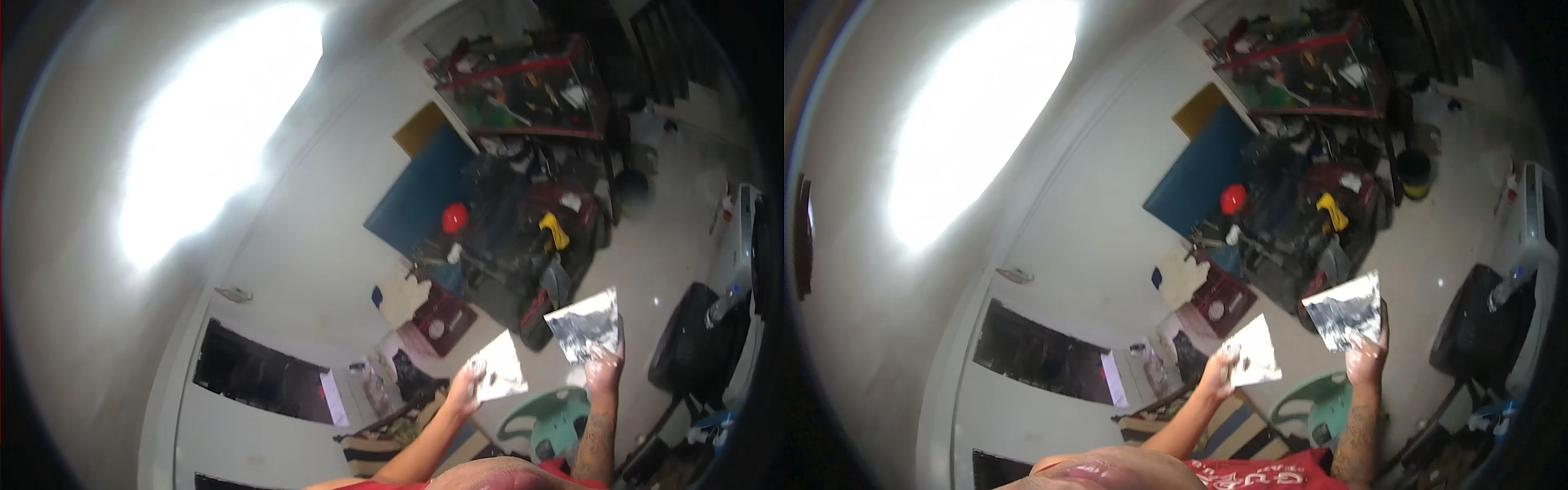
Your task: Applying and smoothing plaster or joint compound onto a ceiling surface using putty knives.
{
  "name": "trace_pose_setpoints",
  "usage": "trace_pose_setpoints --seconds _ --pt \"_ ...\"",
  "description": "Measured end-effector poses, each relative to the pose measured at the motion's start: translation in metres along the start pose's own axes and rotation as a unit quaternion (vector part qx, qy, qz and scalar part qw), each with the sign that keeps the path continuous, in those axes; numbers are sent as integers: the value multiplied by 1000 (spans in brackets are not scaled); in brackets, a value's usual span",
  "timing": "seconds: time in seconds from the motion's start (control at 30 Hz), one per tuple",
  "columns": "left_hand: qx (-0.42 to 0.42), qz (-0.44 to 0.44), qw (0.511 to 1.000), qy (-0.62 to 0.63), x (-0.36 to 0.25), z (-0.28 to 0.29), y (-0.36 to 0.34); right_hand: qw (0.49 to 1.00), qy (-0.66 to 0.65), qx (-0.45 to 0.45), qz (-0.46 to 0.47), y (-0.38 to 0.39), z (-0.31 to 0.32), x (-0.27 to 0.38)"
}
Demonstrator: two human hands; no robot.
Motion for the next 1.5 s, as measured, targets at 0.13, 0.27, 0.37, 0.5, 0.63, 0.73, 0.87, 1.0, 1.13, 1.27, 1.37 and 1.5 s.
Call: trace_pose_setpoints --seconds 0.13,0.27,0.37,0.5,0.63,0.73,0.87,1.0,1.13,1.27,1.37,1.5 --pt "-25 -46 995 -83 -18 -52 -16 994 68 77 30 -15 -12 -10" --pt "-28 -88 995 -23 -39 -73 -15 984 124 113 64 -25 -54 4" --pt "11 -105 994 31 -35 -70 -37 977 101 184 25 -31 -62 7" --pt "32 -101 989 108 -22 -70 -42 983 103 150 23 -22 -46 1" --pt "99 -114 981 119 -15 -66 -28 958 186 220 6 6 -67 -14" --pt "85 -122 981 125 -13 -59 -20 816 452 351 80 17 -77 -24" --pt "73 -95 982 148 -1 -44 -15 660 633 377 145 27 -89 -35" --pt "84 -82 976 185 5 -25 -3 595 691 402 82 27 -69 -38" --pt "53 -105 970 211 2 -2 15 568 746 346 17 31 -40 -31" --pt "165 -210 945 188 -11 12 26 505 776 364 99 52 -73 -22" --pt "-20 -270 957 107 -13 23 29 474 796 372 49 76 -117 -35" --pt "-58 -292 951 79 -14 19 39 418 824 378 53 84 -125 -55"
Point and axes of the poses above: each hand's wrist, its own y-axis away from the middle knuckle, its own z-axis out of the back of the hand, x = y × z, the point moved 5 cm from there along -y, towards the middle knuckle, and after that the axes turned 2 degrees about -z, right-handed, at the moved point
